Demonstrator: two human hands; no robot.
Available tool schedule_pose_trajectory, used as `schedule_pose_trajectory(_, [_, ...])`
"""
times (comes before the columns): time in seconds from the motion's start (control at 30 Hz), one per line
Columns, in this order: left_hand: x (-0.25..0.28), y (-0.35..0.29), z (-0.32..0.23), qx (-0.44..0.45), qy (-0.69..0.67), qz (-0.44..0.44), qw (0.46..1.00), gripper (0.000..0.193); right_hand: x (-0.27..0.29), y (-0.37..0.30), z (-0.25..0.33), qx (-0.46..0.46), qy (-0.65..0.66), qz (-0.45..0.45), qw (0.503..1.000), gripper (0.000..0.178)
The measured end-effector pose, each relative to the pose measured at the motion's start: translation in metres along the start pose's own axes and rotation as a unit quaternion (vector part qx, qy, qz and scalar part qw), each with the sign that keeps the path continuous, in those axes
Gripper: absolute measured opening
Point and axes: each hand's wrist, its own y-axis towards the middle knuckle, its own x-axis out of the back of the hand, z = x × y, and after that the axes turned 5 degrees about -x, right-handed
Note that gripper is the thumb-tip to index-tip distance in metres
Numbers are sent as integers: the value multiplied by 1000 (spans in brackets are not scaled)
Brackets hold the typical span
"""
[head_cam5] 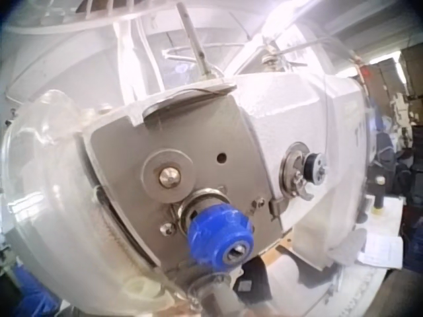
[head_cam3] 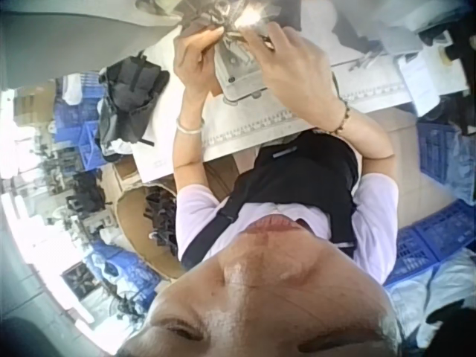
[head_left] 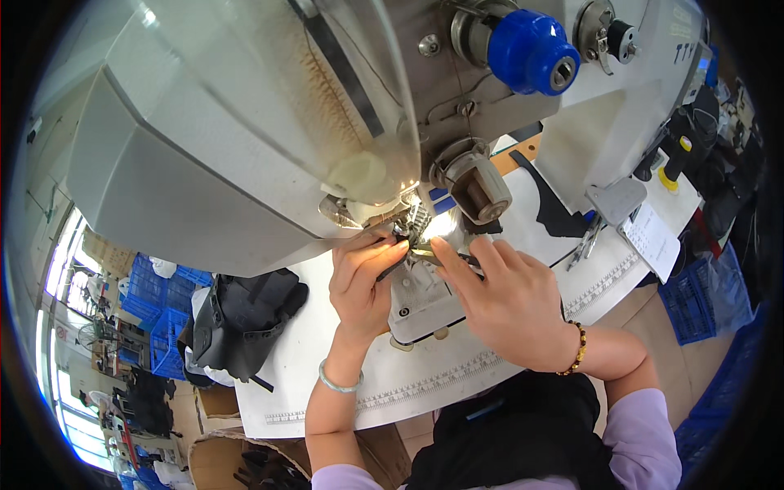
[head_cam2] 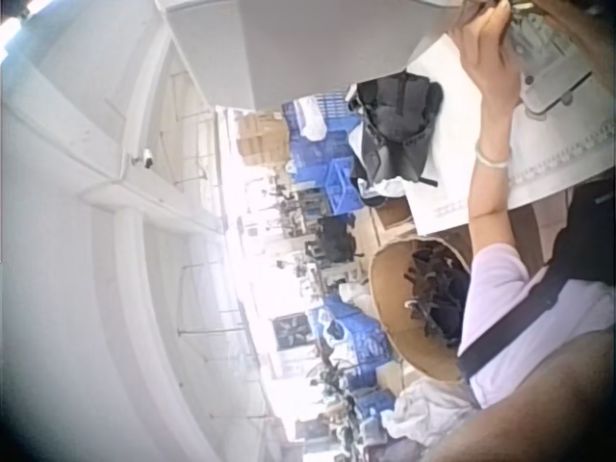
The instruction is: The person trims threads on boot components using snips at a sewing workstation. The person then fits and aligns boot parts and straps together by hand.
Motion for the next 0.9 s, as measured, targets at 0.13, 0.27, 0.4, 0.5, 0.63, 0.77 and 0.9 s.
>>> schedule_pose_trajectory(0.13, [0, -1, 0, 8, -10, 1, 1000, 30, -2, -1, 1, -13, 13, 13, 1000, 38])
schedule_pose_trajectory(0.27, [0, 1, 1, -36, 7, 1, 999, 30, 0, -1, 7, 7, -25, 33, 999, 39])
schedule_pose_trajectory(0.4, [-2, 3, 3, -79, 35, -5, 996, 28, -7, -2, 9, 12, -43, 17, 999, 41])
schedule_pose_trajectory(0.5, [-4, 1, 6, -90, 43, -10, 995, 27, -10, -2, 8, 10, -43, 5, 999, 40])
schedule_pose_trajectory(0.63, [-10, -5, 12, -96, 16, -45, 994, 27, -10, -1, 5, -2, 7, -1, 1000, 34])
schedule_pose_trajectory(0.77, [-13, -9, 13, -96, 19, -55, 994, 27, -9, 1, 2, -4, 23, -8, 1000, 30])
schedule_pose_trajectory(0.9, [-13, -9, 13, -99, 19, -56, 993, 28, -12, 1, 1, -13, 54, -29, 998, 26])
